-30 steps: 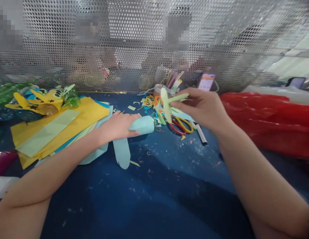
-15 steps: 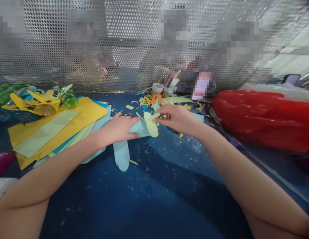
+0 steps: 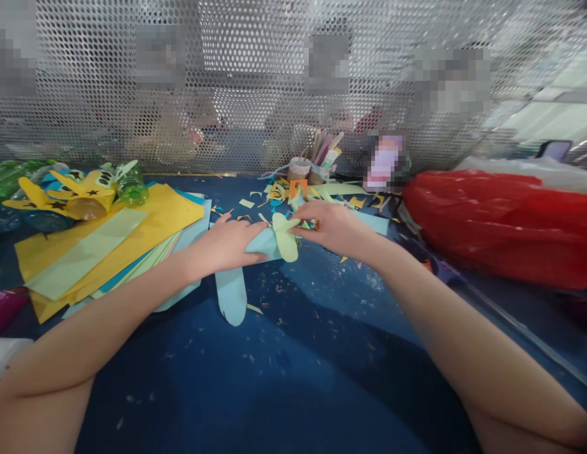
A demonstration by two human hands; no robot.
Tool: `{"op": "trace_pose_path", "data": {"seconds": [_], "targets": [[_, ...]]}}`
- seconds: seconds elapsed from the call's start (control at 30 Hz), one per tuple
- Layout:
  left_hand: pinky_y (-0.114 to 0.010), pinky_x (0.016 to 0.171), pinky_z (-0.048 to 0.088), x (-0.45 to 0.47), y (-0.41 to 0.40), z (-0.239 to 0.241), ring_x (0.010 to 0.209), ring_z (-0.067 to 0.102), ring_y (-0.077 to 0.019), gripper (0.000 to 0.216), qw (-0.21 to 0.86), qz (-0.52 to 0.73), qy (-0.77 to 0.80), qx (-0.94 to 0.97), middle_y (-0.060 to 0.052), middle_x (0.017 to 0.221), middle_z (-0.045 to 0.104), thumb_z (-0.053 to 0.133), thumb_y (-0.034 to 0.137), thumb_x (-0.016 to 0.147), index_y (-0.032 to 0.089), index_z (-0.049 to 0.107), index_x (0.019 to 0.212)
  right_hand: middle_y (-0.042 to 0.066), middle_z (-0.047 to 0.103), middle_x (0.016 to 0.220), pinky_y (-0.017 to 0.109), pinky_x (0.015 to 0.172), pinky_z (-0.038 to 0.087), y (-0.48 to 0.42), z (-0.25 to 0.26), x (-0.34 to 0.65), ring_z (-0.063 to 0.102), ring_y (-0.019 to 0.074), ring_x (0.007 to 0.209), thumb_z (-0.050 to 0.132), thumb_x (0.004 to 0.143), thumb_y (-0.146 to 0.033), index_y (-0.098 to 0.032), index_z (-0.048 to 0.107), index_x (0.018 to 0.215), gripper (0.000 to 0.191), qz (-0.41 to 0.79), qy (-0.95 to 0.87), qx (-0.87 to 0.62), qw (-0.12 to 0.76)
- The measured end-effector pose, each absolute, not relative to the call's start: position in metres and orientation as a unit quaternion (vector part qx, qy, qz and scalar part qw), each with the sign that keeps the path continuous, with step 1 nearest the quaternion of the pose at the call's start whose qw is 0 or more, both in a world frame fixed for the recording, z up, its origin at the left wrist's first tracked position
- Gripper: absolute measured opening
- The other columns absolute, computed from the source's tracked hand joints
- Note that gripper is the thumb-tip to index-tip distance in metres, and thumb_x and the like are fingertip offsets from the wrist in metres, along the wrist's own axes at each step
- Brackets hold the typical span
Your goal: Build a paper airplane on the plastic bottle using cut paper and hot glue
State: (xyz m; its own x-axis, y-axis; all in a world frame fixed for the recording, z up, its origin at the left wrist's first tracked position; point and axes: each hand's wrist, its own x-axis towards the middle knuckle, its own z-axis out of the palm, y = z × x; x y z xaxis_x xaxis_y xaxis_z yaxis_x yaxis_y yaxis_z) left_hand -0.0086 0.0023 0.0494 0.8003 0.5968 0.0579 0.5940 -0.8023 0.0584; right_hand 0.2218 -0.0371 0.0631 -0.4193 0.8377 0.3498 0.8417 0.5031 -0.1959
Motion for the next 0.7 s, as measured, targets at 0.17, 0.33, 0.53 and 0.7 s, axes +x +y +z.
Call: {"op": "trace_pose_path", "data": {"seconds": [0.17,0.33,0.53,0.7], "targets": [[-0.051,0.107,0.025,-0.0087,0.0019,0.0497,0.114,0.055,-0.0287,0.063,0.012,0.033,0.312,0.949,-0.010,0.119,0.064,0.050,0.053,0.083,0.023,0.040,0.137,0.006,0.070,0.094,0.037,0.080,0.049,-0.0369,0.0633,0.2206,0.063,0.0216,0.088,0.056,0.084,-0.034,-0.022,0.070,0.091,0.019,-0.004,-0.844,-0.500,0.193],[-0.051,0.107,0.025,-0.0084,0.0013,0.0509,0.114,0.054,-0.0290,0.063,0.009,0.029,0.314,0.949,-0.010,0.118,0.064,0.050,0.053,0.084,0.022,0.040,0.137,0.007,0.069,0.094,0.038,0.082,0.048,-0.0356,0.0624,0.2195,0.062,0.0227,0.091,0.056,0.084,-0.034,-0.021,0.069,0.091,0.020,-0.008,-0.850,-0.494,0.180],[-0.050,0.106,0.026,-0.0100,0.0036,0.0475,0.114,0.054,-0.0280,0.062,0.005,0.043,0.301,0.953,-0.010,0.120,0.063,0.049,0.054,0.084,0.023,0.040,0.137,0.005,0.068,0.092,0.035,0.080,0.047,-0.0370,0.0600,0.2171,0.061,0.0211,0.089,0.055,0.084,-0.032,-0.021,0.067,0.090,0.018,0.002,-0.847,-0.498,0.186],[-0.053,0.106,0.026,-0.0109,0.0045,0.0450,0.118,0.052,-0.0303,0.063,0.009,0.048,0.301,0.952,-0.011,0.121,0.062,0.048,0.055,0.085,0.022,0.039,0.138,0.005,0.067,0.092,0.034,0.076,0.046,-0.0389,0.0600,0.2146,0.059,0.0198,0.086,0.054,0.085,-0.030,-0.021,0.065,0.090,0.015,0.019,-0.848,-0.494,0.191]]}}
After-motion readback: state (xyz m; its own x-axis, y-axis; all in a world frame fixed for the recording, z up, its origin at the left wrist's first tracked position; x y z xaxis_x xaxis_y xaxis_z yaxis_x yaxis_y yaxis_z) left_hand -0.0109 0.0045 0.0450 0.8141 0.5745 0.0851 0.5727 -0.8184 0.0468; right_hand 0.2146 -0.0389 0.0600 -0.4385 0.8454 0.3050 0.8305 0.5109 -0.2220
